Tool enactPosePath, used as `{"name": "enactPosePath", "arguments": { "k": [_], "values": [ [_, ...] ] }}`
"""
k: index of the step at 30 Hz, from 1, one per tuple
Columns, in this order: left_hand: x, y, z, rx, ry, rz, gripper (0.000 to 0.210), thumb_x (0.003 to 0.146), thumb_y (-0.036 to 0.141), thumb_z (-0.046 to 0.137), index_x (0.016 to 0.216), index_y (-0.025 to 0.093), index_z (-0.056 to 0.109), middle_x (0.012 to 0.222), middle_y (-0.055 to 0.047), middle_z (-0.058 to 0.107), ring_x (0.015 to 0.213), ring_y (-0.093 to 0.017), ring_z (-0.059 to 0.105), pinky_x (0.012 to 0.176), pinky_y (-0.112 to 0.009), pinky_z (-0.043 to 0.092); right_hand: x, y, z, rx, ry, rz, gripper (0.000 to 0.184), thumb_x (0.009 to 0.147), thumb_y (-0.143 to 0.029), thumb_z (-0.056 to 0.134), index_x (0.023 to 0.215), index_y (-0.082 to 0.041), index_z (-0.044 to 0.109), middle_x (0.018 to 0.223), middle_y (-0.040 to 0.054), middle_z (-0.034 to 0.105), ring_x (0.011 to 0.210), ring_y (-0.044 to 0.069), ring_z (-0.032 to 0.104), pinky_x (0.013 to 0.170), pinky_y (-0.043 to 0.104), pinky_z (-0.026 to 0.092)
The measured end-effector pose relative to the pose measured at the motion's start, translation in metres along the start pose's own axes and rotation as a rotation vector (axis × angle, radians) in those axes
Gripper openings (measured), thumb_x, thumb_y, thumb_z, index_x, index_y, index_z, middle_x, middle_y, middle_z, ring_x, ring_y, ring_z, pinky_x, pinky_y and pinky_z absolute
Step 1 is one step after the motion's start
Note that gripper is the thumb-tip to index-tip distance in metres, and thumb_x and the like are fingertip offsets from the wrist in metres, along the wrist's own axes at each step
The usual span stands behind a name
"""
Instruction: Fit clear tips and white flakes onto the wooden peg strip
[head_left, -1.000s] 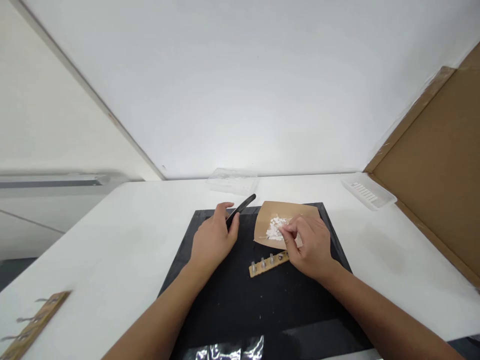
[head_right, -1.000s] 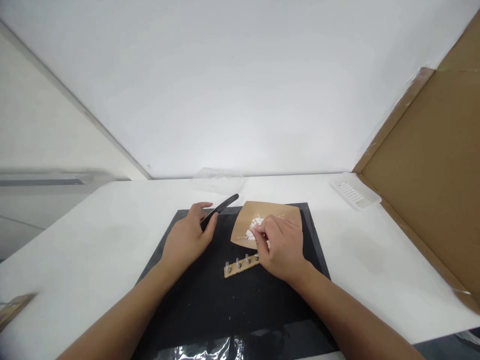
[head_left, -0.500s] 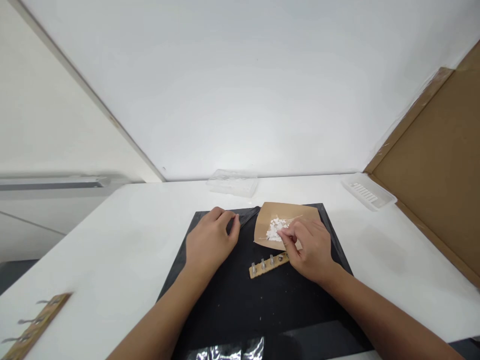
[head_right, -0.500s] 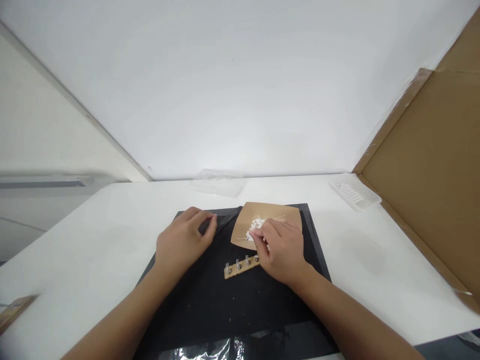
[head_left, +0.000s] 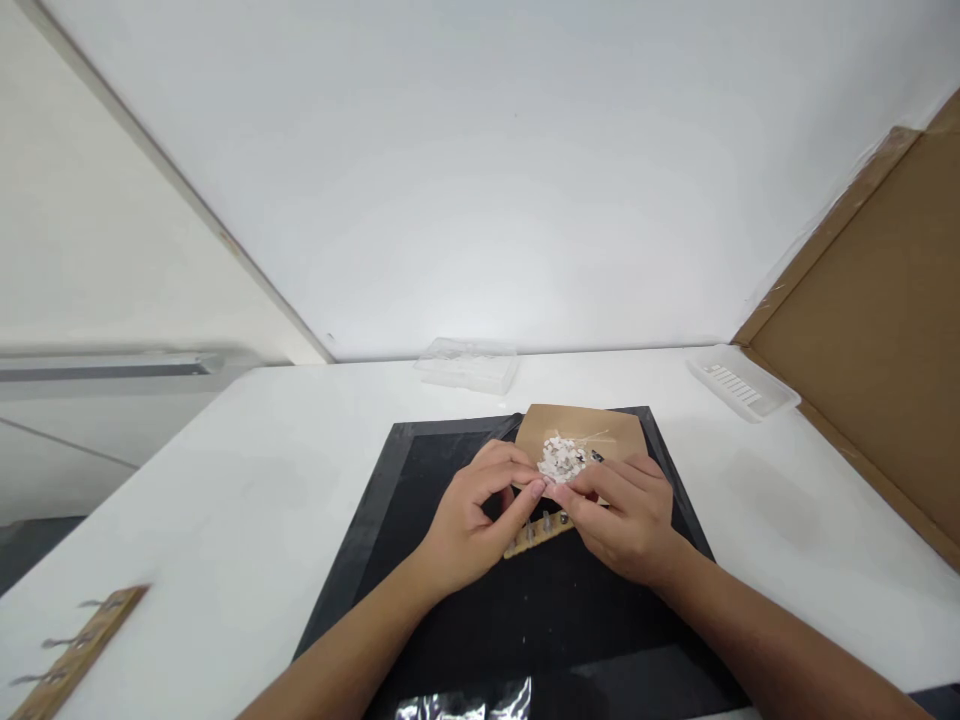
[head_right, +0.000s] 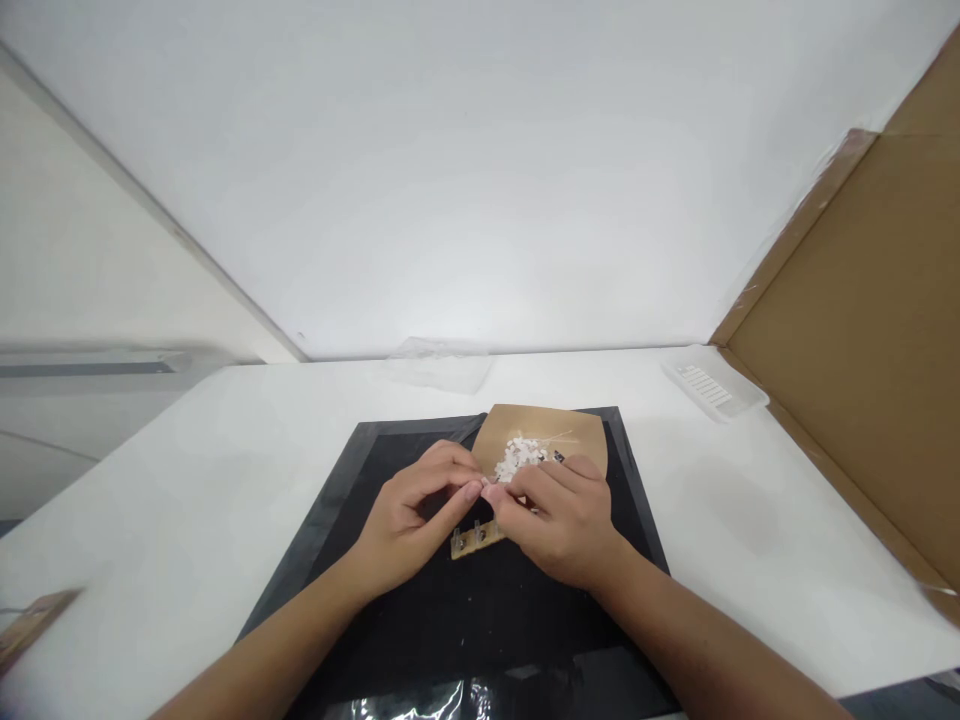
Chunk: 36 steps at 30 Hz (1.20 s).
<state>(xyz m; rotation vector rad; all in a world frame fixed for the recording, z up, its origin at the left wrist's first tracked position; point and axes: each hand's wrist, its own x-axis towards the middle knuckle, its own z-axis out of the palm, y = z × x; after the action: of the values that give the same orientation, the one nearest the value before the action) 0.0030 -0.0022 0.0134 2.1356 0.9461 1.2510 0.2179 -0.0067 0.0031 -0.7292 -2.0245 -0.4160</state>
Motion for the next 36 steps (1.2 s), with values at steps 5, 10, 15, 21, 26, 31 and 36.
{"name": "enactPosePath", "arguments": {
  "k": [5,10,15,21,26,31,36],
  "values": [
    [-0.004,0.002,0.001,-0.199,-0.015,-0.119,0.018,0.100,0.030,0.068,0.103,0.020,0.084,0.094,-0.011,0.072,0.081,-0.018,0.070,0.065,-0.029,0.059,-0.004,0.000,-0.003,-0.010,0.010,-0.045,0.021,0.094,-0.011,0.075,0.089,-0.030,0.067,0.078,-0.0096,0.074,0.064,0.008,0.063,0.063,0.032,0.037],
    [-0.006,0.002,0.005,-0.348,-0.015,-0.204,0.018,0.097,0.034,0.074,0.103,0.021,0.085,0.093,-0.010,0.070,0.078,-0.017,0.067,0.060,-0.027,0.057,-0.002,-0.001,-0.006,-0.024,0.015,-0.068,0.025,0.093,-0.008,0.074,0.083,-0.029,0.066,0.077,-0.0101,0.075,0.065,0.008,0.065,0.061,0.031,0.038],
    [-0.007,0.000,0.007,-0.387,-0.026,-0.244,0.016,0.096,0.033,0.075,0.101,0.020,0.085,0.093,-0.008,0.067,0.074,-0.015,0.063,0.060,-0.026,0.054,0.000,0.001,-0.009,-0.015,-0.008,-0.082,0.024,0.093,-0.009,0.076,0.079,-0.026,0.066,0.075,-0.0092,0.074,0.064,0.008,0.065,0.063,0.031,0.040],
    [-0.006,-0.001,0.006,-0.370,-0.051,-0.256,0.021,0.098,0.037,0.072,0.092,0.019,0.082,0.090,-0.007,0.065,0.069,-0.013,0.058,0.057,-0.025,0.049,0.002,0.004,-0.011,0.038,-0.028,-0.064,0.022,0.097,-0.013,0.075,0.079,-0.025,0.067,0.079,-0.0083,0.077,0.064,0.009,0.066,0.062,0.032,0.038],
    [-0.006,0.000,0.005,-0.335,-0.090,-0.246,0.027,0.099,0.040,0.071,0.089,0.017,0.080,0.089,-0.008,0.065,0.068,-0.013,0.056,0.056,-0.024,0.047,0.002,0.007,-0.012,0.062,-0.069,-0.029,0.025,0.096,-0.018,0.078,0.076,-0.024,0.065,0.076,-0.0079,0.075,0.062,0.010,0.064,0.064,0.033,0.037],
    [-0.005,0.000,0.006,-0.329,-0.125,-0.229,0.029,0.099,0.040,0.071,0.087,0.015,0.079,0.085,-0.006,0.062,0.070,-0.012,0.056,0.058,-0.023,0.047,0.001,0.009,-0.010,0.130,-0.091,-0.014,0.023,0.098,-0.025,0.077,0.079,-0.023,0.065,0.071,-0.0070,0.073,0.063,0.010,0.064,0.066,0.033,0.035],
    [-0.006,0.000,0.006,-0.319,-0.135,-0.211,0.024,0.099,0.036,0.071,0.089,0.015,0.077,0.088,-0.006,0.062,0.072,-0.012,0.057,0.060,-0.023,0.048,-0.004,0.011,-0.004,0.162,-0.050,0.033,0.015,0.094,-0.024,0.081,0.096,-0.022,0.066,0.077,-0.0045,0.075,0.068,0.012,0.068,0.069,0.032,0.035]
  ]
}}
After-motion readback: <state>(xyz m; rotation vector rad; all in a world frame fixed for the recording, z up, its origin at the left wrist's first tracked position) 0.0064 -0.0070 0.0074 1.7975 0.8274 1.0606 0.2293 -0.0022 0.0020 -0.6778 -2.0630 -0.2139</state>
